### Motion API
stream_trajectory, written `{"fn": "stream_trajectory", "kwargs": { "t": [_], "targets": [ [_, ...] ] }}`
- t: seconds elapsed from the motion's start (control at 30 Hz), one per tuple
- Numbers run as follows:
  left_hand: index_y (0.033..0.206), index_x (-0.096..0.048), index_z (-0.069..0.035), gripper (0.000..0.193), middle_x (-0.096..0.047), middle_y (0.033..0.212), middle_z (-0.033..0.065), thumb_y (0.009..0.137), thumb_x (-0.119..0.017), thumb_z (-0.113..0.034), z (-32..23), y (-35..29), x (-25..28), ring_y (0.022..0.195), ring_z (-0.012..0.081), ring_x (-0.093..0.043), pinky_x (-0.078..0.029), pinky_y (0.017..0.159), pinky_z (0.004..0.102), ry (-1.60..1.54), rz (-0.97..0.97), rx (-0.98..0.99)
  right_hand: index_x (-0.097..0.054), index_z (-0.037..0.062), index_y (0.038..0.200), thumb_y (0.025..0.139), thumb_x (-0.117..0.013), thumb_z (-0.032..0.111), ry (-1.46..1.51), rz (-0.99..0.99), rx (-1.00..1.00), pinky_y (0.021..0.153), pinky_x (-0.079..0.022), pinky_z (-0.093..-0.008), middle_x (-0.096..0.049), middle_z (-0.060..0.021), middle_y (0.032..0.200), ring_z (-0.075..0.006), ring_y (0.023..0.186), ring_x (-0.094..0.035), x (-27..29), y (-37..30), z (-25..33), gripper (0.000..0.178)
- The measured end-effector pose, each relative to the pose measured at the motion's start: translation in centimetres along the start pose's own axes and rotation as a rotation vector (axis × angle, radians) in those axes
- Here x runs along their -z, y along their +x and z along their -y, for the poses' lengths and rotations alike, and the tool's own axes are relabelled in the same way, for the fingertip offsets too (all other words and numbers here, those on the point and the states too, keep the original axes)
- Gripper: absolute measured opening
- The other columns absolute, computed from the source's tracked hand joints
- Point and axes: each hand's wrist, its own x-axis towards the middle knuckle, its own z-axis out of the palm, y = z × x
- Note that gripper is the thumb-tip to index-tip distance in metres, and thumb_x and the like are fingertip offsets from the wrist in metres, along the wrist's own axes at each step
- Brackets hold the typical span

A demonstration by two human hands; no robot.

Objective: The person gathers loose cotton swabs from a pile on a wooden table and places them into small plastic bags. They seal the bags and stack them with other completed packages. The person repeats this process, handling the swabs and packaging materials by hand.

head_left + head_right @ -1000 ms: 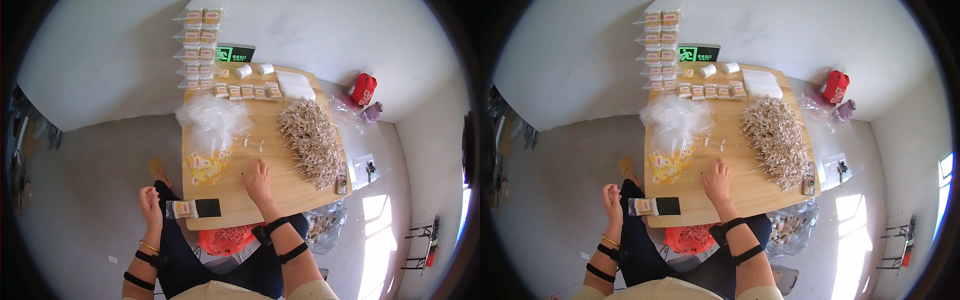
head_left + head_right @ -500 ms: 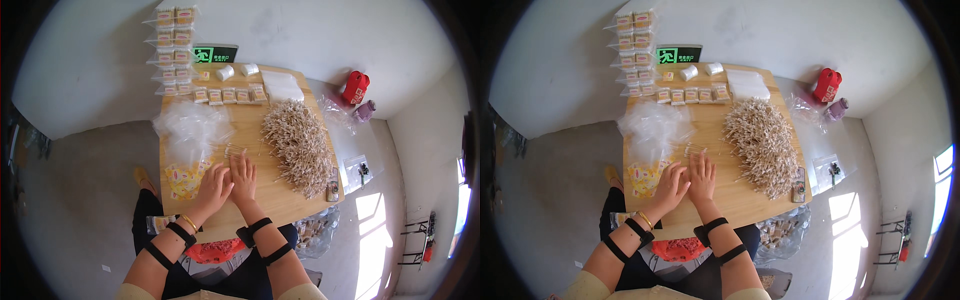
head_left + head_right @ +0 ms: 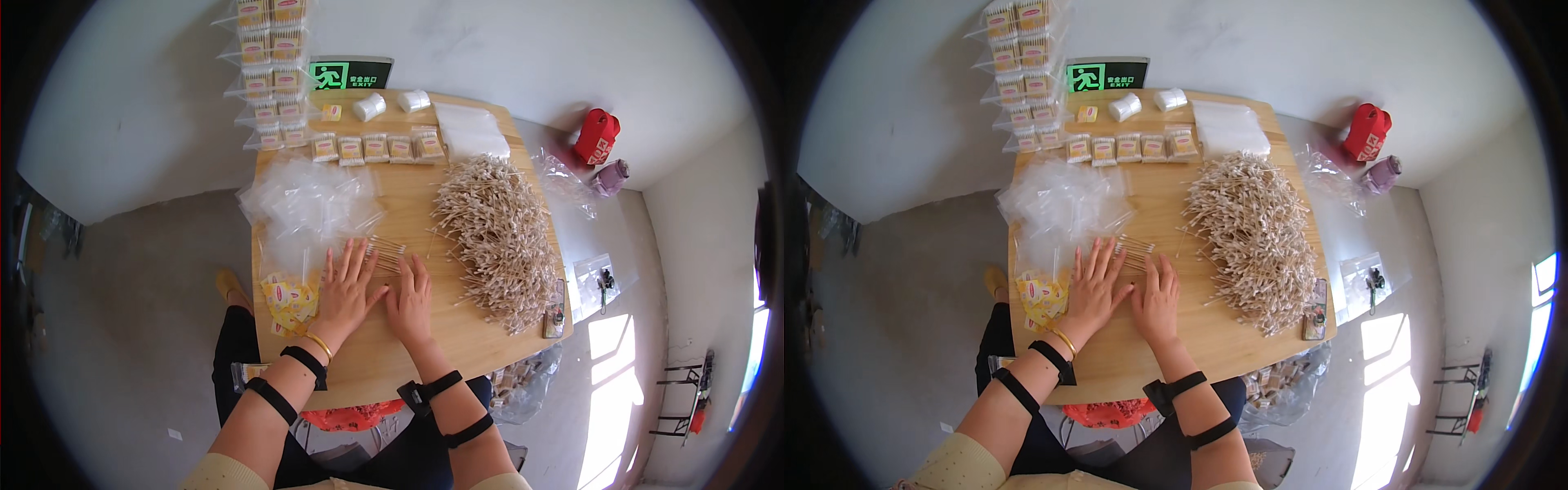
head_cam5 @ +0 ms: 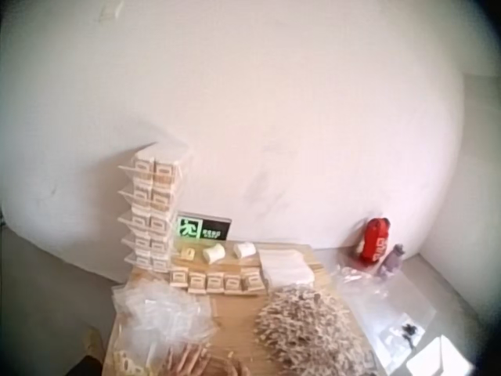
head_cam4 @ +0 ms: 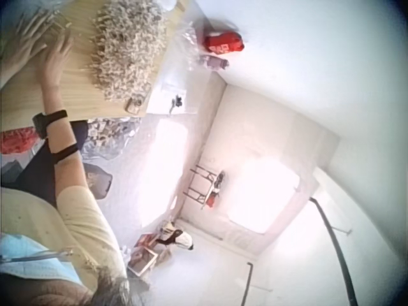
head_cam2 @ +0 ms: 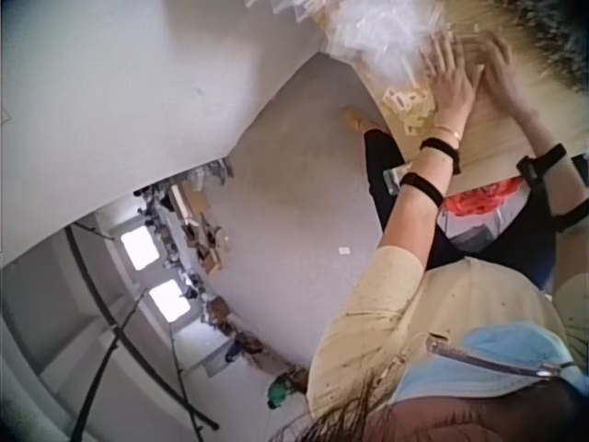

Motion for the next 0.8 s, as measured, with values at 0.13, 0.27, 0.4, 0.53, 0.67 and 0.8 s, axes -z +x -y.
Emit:
{"fn": "stream_trajectory", "kwargs": {
  "t": [0.13,0.27,0.4,0.53,0.67,0.8],
  "targets": [
    [0.152,-0.051,-0.009,0.067,-0.032,0.167,0.0134,0.104,-0.047,-0.055,-0.1,0.0,0.2,0.158,0.0318,-0.019,-0.013,0.127,0.0593,-0.021,-0.014,-0.002,-0.051,0.0065,0.147,0.097,-0.062,0.016,-0.012,-0.001,0.058,0.12,-0.03,-0.056,-0.039,-0.0239,0.153,-0.0455,0.142,-0.037,-0.1,1.7,-0.7,0.052],
    [0.151,-0.05,-0.007,0.063,-0.033,0.165,0.0139,0.104,-0.051,-0.048,-0.1,0.0,0.3,0.157,0.0337,-0.022,-0.013,0.126,0.0612,-0.062,-0.011,-0.007,-0.057,0.0095,0.143,0.097,-0.061,0.014,-0.056,0.02,0.106,0.119,-0.031,-0.0561,-0.04,-0.0223,0.152,-0.0448,0.141,-0.038,-0.5,2.6,-0.8,0.046],
    [0.147,-0.053,-0.006,0.06,-0.038,0.162,0.0139,0.103,-0.052,-0.047,-0.1,0.0,0.3,0.155,0.0332,-0.025,-0.014,0.126,0.0607,-0.078,-0.022,-0.004,-0.06,0.011,0.139,0.096,-0.062,0.013,-0.076,0.004,0.147,0.119,-0.032,-0.0559,-0.042,-0.021,0.15,-0.0444,0.14,-0.039,-0.7,3.0,-1.0,0.044],
    [0.144,-0.054,-0.005,0.058,-0.039,0.16,0.0141,0.103,-0.053,-0.046,-0.1,0.0,0.2,0.154,0.0334,-0.027,-0.014,0.126,0.06,-0.084,-0.021,-0.003,-0.063,0.0103,0.134,0.094,-0.063,0.012,-0.033,-0.002,0.135,0.117,-0.034,-0.056,-0.045,-0.0209,0.145,-0.044,0.138,-0.041,-0.5,3.2,-0.8,0.04],
    [0.144,-0.052,-0.004,0.058,-0.04,0.158,0.0147,0.102,-0.054,-0.045,0.0,-0.1,0.1,0.153,0.0337,-0.028,-0.013,0.127,0.0593,-0.087,-0.033,-0.01,-0.065,0.0095,0.13,0.094,-0.063,0.012,0.003,-0.037,0.125,0.115,-0.036,-0.0552,-0.048,-0.0211,0.141,-0.0434,0.136,-0.043,-0.5,4.1,-0.6,0.036],
    [0.144,-0.051,-0.003,0.058,-0.041,0.157,0.015,0.102,-0.055,-0.043,-0.1,-0.1,0.3,0.152,0.034,-0.029,-0.013,0.127,0.0589,-0.095,-0.028,-0.008,-0.065,0.0088,0.128,0.094,-0.062,0.011,-0.047,-0.042,0.116,0.115,-0.036,-0.0537,-0.049,-0.0208,0.139,-0.0429,0.136,-0.043,-0.6,4.9,-0.5,0.034]
  ]
}}
